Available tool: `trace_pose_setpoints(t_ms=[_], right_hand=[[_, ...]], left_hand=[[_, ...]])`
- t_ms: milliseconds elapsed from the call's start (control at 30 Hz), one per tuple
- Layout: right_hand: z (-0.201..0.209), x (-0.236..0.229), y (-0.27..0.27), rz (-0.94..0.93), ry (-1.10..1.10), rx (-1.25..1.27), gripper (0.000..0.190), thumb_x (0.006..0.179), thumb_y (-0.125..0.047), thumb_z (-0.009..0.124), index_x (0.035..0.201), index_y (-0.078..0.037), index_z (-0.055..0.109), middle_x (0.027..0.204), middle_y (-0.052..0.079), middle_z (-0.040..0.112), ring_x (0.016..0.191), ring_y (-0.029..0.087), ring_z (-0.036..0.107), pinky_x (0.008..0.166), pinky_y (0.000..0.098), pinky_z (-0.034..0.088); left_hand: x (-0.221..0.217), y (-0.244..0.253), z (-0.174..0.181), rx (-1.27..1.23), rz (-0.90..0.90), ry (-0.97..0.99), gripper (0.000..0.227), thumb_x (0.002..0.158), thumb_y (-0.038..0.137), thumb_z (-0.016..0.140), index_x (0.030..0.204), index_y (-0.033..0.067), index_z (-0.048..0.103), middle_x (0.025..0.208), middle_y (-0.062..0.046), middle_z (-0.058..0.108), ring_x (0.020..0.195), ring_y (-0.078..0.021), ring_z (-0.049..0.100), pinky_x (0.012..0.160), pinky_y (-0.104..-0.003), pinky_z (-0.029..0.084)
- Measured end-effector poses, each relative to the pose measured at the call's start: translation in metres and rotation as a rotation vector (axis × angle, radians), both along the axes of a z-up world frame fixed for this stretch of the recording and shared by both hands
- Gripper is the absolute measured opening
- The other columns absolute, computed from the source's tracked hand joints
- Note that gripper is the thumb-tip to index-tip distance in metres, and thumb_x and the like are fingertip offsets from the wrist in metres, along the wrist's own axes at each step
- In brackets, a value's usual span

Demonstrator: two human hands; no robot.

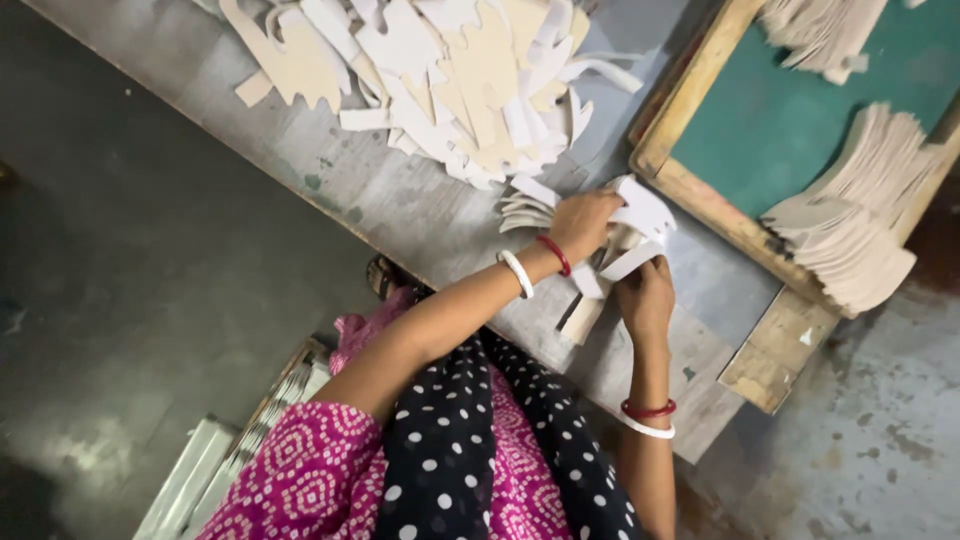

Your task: The person sorts white, irregularly shaped material pieces from a large pile on a metal table. They pick up handfuls of pieces, separate them, and place them into a wooden tray on the right side of the table.

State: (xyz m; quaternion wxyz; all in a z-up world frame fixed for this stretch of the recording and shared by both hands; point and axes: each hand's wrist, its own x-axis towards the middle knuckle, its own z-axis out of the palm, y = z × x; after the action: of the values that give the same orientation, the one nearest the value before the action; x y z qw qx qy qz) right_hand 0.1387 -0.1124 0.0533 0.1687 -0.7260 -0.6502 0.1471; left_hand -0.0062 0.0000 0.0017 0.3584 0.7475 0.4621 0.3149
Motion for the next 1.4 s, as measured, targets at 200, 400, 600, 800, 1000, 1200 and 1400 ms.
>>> trace_pose_setpoints(t_ms=[200, 400, 600, 800, 1000, 1200, 1400], right_hand=[[0.037, -0.028, -0.033, 0.207, -0.149, -0.031, 0.018, 0.089, -0.019, 0.077, 0.105, -0.013, 0.079, 0.098, 0.01, 0.065, 0.092, 0.032, 0.063, 0.073, 0.0443, 0.053], [0.031, -0.036, -0.074, 0.091, -0.123, 0.052, 0.025, 0.088, -0.025, 0.079, 0.109, -0.013, 0.079, 0.104, 0.009, 0.065, 0.096, 0.03, 0.061, 0.077, 0.0414, 0.053], [0.03, -0.057, -0.087, -0.008, -0.127, 0.056, 0.031, 0.087, -0.027, 0.079, 0.114, -0.012, 0.078, 0.105, 0.012, 0.065, 0.095, 0.031, 0.061, 0.077, 0.0419, 0.053], [0.011, -0.069, -0.082, -0.162, -0.128, 0.103, 0.018, 0.096, -0.02, 0.074, 0.102, -0.003, 0.074, 0.107, 0.015, 0.066, 0.097, 0.034, 0.063, 0.08, 0.0431, 0.054], [0.025, -0.064, -0.071, -0.041, -0.159, 0.212, 0.013, 0.094, -0.017, 0.073, 0.097, -0.005, 0.075, 0.098, 0.014, 0.067, 0.095, 0.034, 0.063, 0.079, 0.0438, 0.053], [0.06, -0.076, -0.029, -0.119, 0.005, 0.225, 0.016, 0.1, -0.017, 0.072, 0.095, -0.002, 0.072, 0.09, 0.014, 0.065, 0.081, 0.029, 0.062, 0.071, 0.0408, 0.05], [0.047, -0.175, 0.097, 0.181, 0.207, 0.381, 0.022, 0.1, -0.019, 0.071, 0.11, 0.001, 0.072, 0.097, 0.017, 0.07, 0.085, 0.031, 0.066, 0.077, 0.0398, 0.052]], left_hand=[[0.001, -0.003, 0.011, 0.015, 0.006, -0.008, 0.028, 0.081, 0.012, 0.076, 0.108, 0.0097, 0.071, 0.105, -0.011, 0.073, 0.098, -0.0322, 0.07, 0.081, -0.045, 0.055], [0.003, -0.004, 0.008, 0.009, -0.013, 0.008, 0.029, 0.082, 0.011, 0.076, 0.11, 0.0096, 0.07, 0.109, -0.01, 0.072, 0.099, -0.0312, 0.07, 0.08, -0.044, 0.056], [-0.001, -0.005, 0.015, -0.007, -0.021, 0.03, 0.029, 0.082, 0.013, 0.079, 0.109, 0.0091, 0.07, 0.11, -0.01, 0.071, 0.098, -0.0316, 0.07, 0.08, -0.044, 0.056], [0.006, 0.003, 0.01, 0.025, -0.01, 0.023, 0.032, 0.079, 0.013, 0.08, 0.11, 0.0081, 0.071, 0.111, -0.011, 0.071, 0.099, -0.0321, 0.07, 0.081, -0.044, 0.056], [-0.023, -0.005, 0.068, 0.022, 0.118, -0.081, 0.033, 0.075, 0.028, 0.084, 0.101, 0.0094, 0.075, 0.1, -0.012, 0.074, 0.091, -0.0332, 0.071, 0.077, -0.043, 0.055], [-0.115, -0.032, 0.084, -0.31, 0.281, -0.566, 0.041, 0.094, 0.048, 0.068, 0.1, 0.0084, 0.077, 0.079, -0.006, 0.07, 0.067, -0.0189, 0.063, 0.061, -0.033, 0.05], [-0.217, -0.057, 0.053, -0.747, 0.74, -0.959, 0.049, 0.101, 0.049, 0.06, 0.088, 0.003, 0.073, 0.061, 0.0, 0.053, 0.049, -0.0077, 0.045, 0.047, -0.025, 0.034]])
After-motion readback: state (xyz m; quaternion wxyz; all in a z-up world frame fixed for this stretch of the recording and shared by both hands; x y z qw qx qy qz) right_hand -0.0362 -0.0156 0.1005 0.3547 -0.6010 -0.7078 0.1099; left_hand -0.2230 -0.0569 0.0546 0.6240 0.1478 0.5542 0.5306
